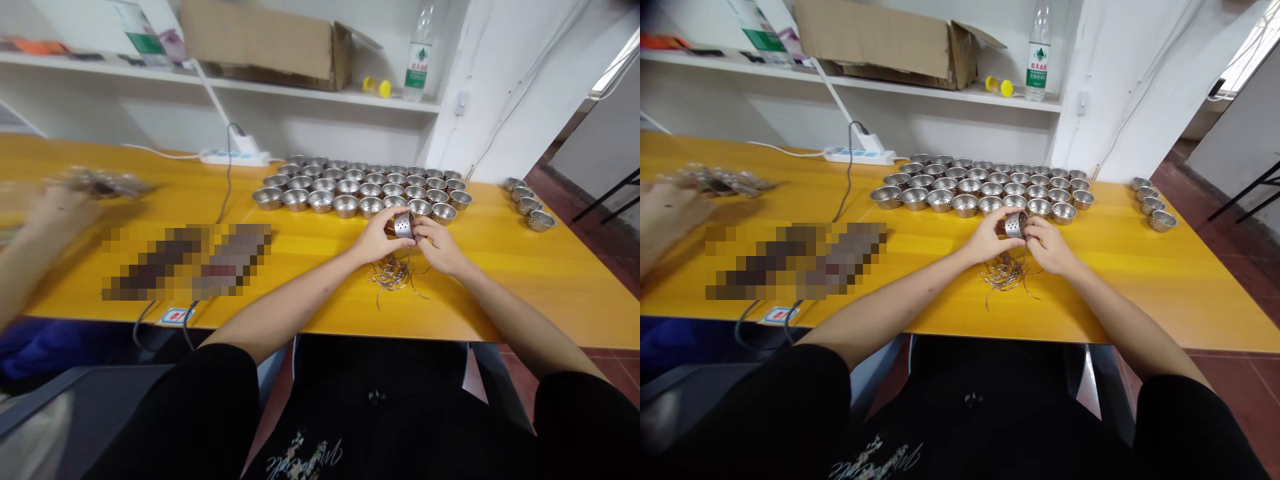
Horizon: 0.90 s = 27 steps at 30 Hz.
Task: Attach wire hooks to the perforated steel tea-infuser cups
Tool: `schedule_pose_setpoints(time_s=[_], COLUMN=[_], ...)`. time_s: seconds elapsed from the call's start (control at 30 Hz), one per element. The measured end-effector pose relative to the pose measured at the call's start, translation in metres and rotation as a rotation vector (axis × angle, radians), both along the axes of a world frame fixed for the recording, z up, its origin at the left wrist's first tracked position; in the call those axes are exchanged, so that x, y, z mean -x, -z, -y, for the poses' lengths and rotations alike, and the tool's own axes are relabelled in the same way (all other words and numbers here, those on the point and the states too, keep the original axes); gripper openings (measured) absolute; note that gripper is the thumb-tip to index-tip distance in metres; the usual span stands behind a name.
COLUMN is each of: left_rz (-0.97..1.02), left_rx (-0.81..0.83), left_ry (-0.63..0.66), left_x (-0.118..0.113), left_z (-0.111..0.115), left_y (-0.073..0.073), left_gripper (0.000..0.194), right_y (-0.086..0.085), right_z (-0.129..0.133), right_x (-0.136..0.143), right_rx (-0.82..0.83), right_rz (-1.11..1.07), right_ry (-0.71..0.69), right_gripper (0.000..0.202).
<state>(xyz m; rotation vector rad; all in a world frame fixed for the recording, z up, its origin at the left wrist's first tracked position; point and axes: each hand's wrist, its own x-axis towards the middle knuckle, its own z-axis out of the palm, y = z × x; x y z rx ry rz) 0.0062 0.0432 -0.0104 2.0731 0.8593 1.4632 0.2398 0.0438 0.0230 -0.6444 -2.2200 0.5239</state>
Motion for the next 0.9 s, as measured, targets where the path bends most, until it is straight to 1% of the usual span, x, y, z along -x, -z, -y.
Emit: schedule_pose_setpoints(time_s=[0.07,0.13,0.2,0.27,0.33,0.43,0.5,0.67,0.77,0.8,0.9], left_rz=[-0.004,-0.01,-0.02,-0.03,-0.034,-0.037,-0.031,0.008,0.039,0.053,0.089], left_rx=[-0.01,-0.014,-0.015,-0.019,-0.023,-0.009,0.008,0.032,0.061,0.072,0.088], left_ry=[0.003,-0.002,-0.011,-0.011,-0.014,-0.03,-0.036,-0.023,-0.014,-0.008,0.002], left_x=[0.0029,0.0043,0.0046,0.0042,0.0039,0.0037,0.004,0.005,0.0043,0.0038,0.0018], left_z=[-0.002,-0.0026,-0.0025,-0.0022,-0.0019,-0.0017,-0.0022,-0.0045,-0.005,-0.005,-0.0057], left_y=[-0.0001,-0.0006,-0.0012,-0.0016,-0.0016,-0.0008,-0.0001,-0.0002,-0.0007,-0.0004,0.0019], left_gripper=[0.077,0.077,0.077,0.076,0.075,0.076,0.078,0.079,0.079,0.08,0.081], right_y=[0.0021,0.0044,0.0064,0.0077,0.0084,0.0086,0.0085,0.0095,0.0099,0.0099,0.0103], right_z=[0.0015,0.0015,0.0002,-0.0012,-0.0021,-0.0031,-0.0042,-0.0062,-0.0044,-0.0038,-0.0029], right_x=[0.0016,0.0016,0.0007,0.0002,0.0007,0.0018,0.0018,0.0002,-0.0004,-0.0008,-0.0023], right_rx=[0.009,0.05,0.096,0.113,0.096,0.034,0.004,0.023,0.007,0.001,0.003], right_rz=[-0.018,0.017,0.061,0.057,0.042,0.048,0.044,0.097,0.057,0.017,-0.054], right_ry=[0.038,0.06,0.059,0.045,0.031,0.019,0.008,-0.056,-0.005,0.021,0.043], right_gripper=[0.015,0.018,0.02,0.023,0.024,0.018,0.018,0.017,0.013,0.019,0.053])
